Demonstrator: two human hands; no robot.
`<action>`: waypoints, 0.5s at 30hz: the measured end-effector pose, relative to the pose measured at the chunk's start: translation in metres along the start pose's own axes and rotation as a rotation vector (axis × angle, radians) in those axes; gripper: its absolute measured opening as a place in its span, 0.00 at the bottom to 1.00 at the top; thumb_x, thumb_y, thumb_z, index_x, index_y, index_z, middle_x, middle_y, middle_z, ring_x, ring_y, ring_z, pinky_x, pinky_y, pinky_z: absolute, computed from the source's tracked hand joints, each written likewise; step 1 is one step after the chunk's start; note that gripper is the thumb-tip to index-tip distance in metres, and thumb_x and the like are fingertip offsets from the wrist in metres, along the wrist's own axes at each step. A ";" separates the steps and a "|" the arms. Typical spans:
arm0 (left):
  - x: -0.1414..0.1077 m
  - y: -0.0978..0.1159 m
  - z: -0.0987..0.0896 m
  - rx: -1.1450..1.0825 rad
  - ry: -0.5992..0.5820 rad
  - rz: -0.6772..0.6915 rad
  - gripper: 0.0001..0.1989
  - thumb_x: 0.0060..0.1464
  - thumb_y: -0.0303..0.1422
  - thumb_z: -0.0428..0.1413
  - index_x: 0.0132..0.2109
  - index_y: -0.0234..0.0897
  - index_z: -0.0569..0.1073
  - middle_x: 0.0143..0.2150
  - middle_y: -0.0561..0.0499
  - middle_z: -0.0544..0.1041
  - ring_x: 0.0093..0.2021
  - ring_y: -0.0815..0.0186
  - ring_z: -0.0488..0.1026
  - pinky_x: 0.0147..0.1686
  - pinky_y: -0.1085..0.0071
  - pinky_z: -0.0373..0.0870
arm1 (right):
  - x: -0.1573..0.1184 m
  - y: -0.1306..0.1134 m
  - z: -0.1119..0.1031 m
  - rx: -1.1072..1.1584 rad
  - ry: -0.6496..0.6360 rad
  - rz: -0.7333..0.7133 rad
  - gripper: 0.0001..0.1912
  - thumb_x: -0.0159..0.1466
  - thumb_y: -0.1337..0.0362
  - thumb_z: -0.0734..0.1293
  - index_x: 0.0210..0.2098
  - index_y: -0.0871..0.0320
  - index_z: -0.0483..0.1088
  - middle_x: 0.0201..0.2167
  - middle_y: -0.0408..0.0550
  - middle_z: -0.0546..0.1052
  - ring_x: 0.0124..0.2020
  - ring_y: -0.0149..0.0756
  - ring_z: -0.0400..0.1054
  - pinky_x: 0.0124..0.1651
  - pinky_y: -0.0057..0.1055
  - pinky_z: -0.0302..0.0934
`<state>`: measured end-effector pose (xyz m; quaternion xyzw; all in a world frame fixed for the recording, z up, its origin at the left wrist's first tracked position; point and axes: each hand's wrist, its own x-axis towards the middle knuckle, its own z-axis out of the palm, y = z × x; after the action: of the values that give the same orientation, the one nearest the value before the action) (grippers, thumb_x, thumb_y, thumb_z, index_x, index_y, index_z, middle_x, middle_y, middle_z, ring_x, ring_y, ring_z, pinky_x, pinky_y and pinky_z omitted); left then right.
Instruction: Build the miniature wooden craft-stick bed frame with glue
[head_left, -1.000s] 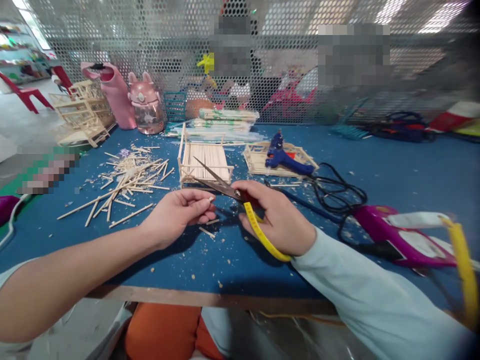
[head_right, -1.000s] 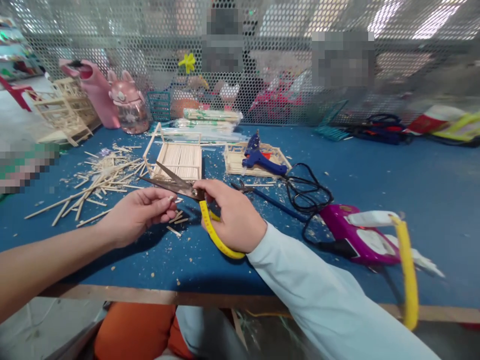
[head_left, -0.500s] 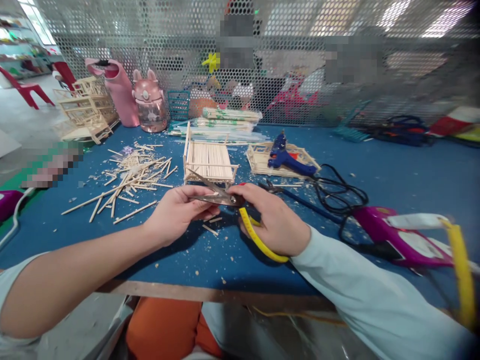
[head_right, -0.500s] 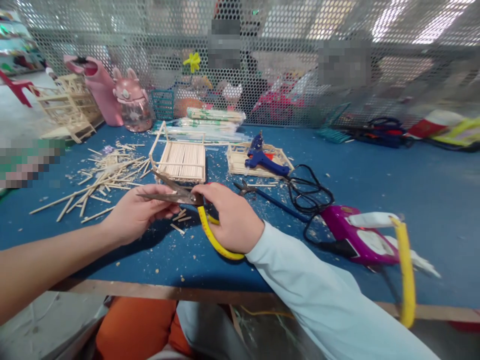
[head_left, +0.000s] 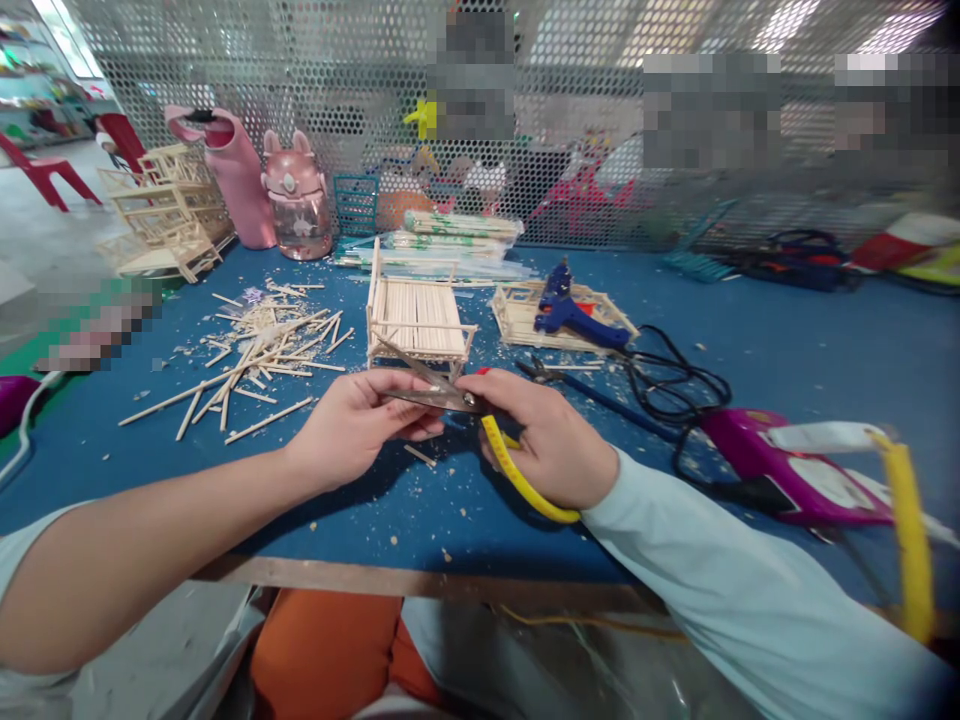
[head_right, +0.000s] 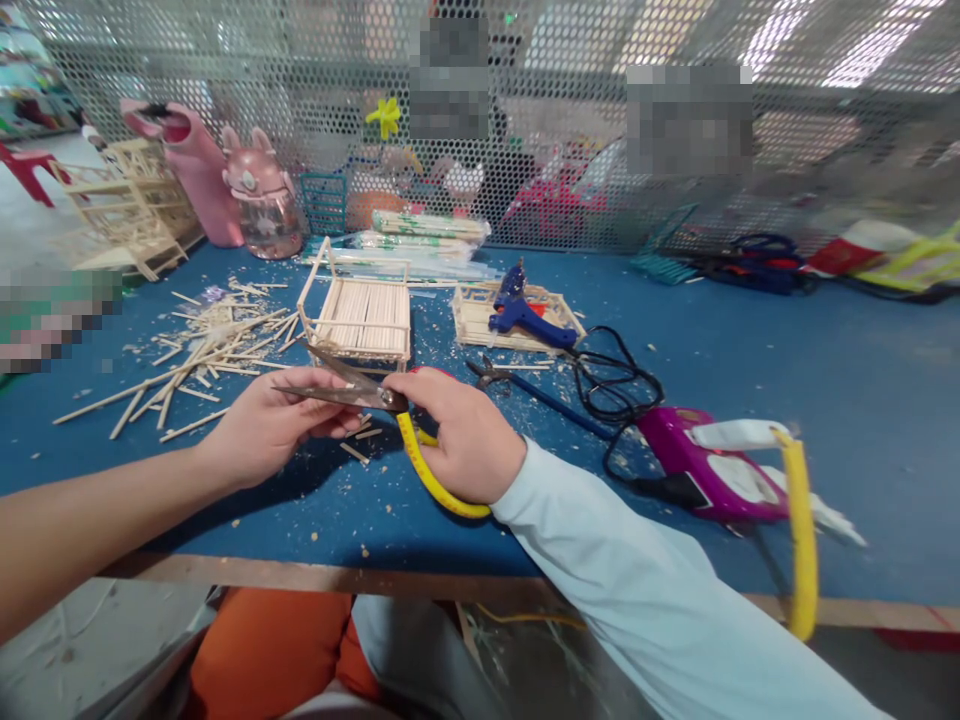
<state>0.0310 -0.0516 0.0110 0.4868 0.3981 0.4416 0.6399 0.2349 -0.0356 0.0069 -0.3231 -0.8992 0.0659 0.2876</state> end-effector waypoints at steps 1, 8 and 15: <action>0.000 0.000 0.000 0.005 0.003 -0.006 0.02 0.50 0.28 0.57 0.33 0.32 0.73 0.30 0.51 0.77 0.29 0.72 0.74 0.33 0.73 0.72 | 0.000 -0.001 0.000 0.003 -0.002 0.006 0.19 0.54 0.69 0.60 0.46 0.58 0.67 0.40 0.54 0.77 0.38 0.39 0.72 0.39 0.33 0.66; 0.001 0.007 -0.002 0.151 0.008 -0.063 0.07 0.54 0.33 0.54 0.33 0.32 0.72 0.26 0.53 0.75 0.25 0.73 0.72 0.28 0.76 0.69 | 0.001 -0.004 0.000 0.047 0.015 0.090 0.17 0.52 0.72 0.60 0.41 0.59 0.70 0.31 0.47 0.77 0.26 0.32 0.68 0.30 0.27 0.61; 0.005 0.018 -0.031 1.136 -0.086 0.062 0.10 0.51 0.36 0.55 0.33 0.35 0.77 0.30 0.49 0.79 0.30 0.66 0.72 0.31 0.70 0.64 | 0.002 0.001 -0.004 0.112 0.185 0.246 0.16 0.52 0.70 0.62 0.40 0.58 0.68 0.22 0.40 0.69 0.19 0.28 0.59 0.26 0.27 0.57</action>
<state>0.0005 -0.0363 0.0216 0.7836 0.5321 0.1566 0.2798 0.2368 -0.0336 0.0111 -0.4191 -0.8174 0.1209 0.3763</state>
